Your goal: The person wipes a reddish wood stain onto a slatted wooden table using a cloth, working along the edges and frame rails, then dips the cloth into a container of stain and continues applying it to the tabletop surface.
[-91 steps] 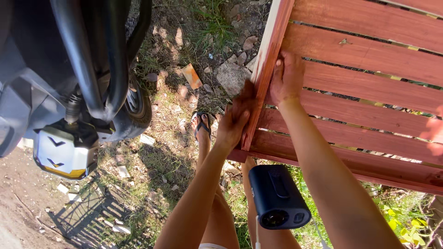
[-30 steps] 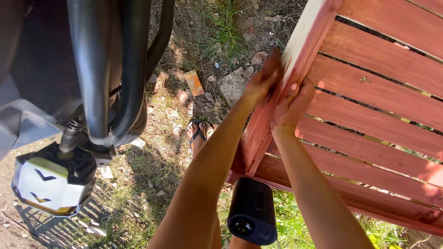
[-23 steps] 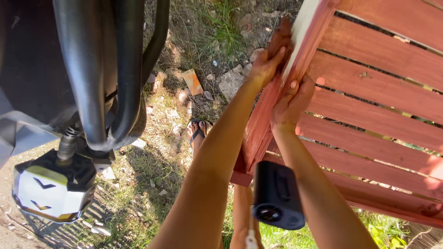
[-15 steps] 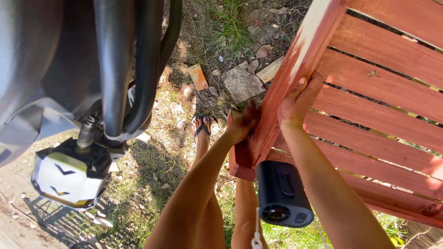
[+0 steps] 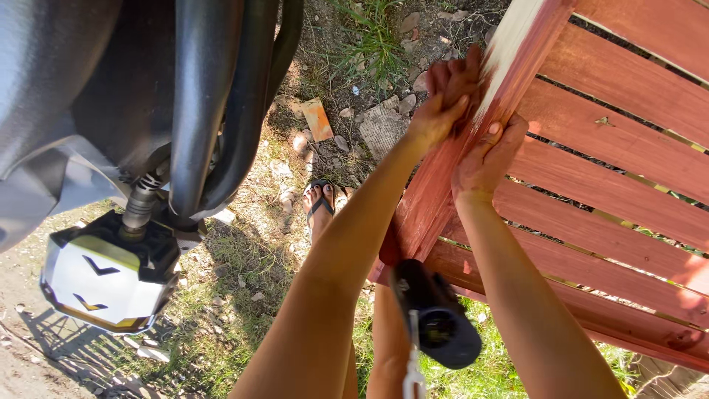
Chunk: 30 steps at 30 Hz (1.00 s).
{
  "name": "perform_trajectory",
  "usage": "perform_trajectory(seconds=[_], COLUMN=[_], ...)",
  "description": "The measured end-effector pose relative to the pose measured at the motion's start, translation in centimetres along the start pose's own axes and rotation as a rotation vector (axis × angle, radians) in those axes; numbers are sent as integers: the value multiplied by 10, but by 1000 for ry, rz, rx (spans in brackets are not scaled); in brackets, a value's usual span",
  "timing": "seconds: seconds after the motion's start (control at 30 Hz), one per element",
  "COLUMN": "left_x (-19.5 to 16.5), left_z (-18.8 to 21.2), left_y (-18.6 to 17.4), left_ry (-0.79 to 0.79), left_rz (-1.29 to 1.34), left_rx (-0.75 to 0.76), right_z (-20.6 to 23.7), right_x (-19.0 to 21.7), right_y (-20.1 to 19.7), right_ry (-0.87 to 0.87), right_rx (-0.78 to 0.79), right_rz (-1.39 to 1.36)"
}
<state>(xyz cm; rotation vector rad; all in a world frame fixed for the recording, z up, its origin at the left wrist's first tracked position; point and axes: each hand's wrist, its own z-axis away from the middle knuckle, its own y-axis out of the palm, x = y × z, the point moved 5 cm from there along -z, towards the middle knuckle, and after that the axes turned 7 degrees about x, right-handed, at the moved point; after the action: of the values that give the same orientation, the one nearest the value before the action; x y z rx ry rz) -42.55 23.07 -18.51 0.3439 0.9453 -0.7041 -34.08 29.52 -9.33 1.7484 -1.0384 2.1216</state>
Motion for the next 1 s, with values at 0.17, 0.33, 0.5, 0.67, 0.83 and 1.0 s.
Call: perform_trajectory(seconds=[0.17,0.33,0.5,0.67,0.83,1.0], left_x=[74,85,24,38,111,124], left_z=[90,99,18,31,134,160], left_y=[12,17,5,6,14,-4], left_ry=[-85,-270,-174,-90,-304,-447], left_rz=[526,649,399,472,177,-586], left_rx=[50,80,60,68,208,483], right_z=[-3,-2,0,1,2,4], right_x=[4,6,9,5,-5,-10], right_y=[1,1,0,-1,1,-1], right_ry=[-14,23,-36,-30,37,-48], right_rx=[-25,-29,-15,-32,3,-18], right_rz=[25,-58,6,-26,-161,-65])
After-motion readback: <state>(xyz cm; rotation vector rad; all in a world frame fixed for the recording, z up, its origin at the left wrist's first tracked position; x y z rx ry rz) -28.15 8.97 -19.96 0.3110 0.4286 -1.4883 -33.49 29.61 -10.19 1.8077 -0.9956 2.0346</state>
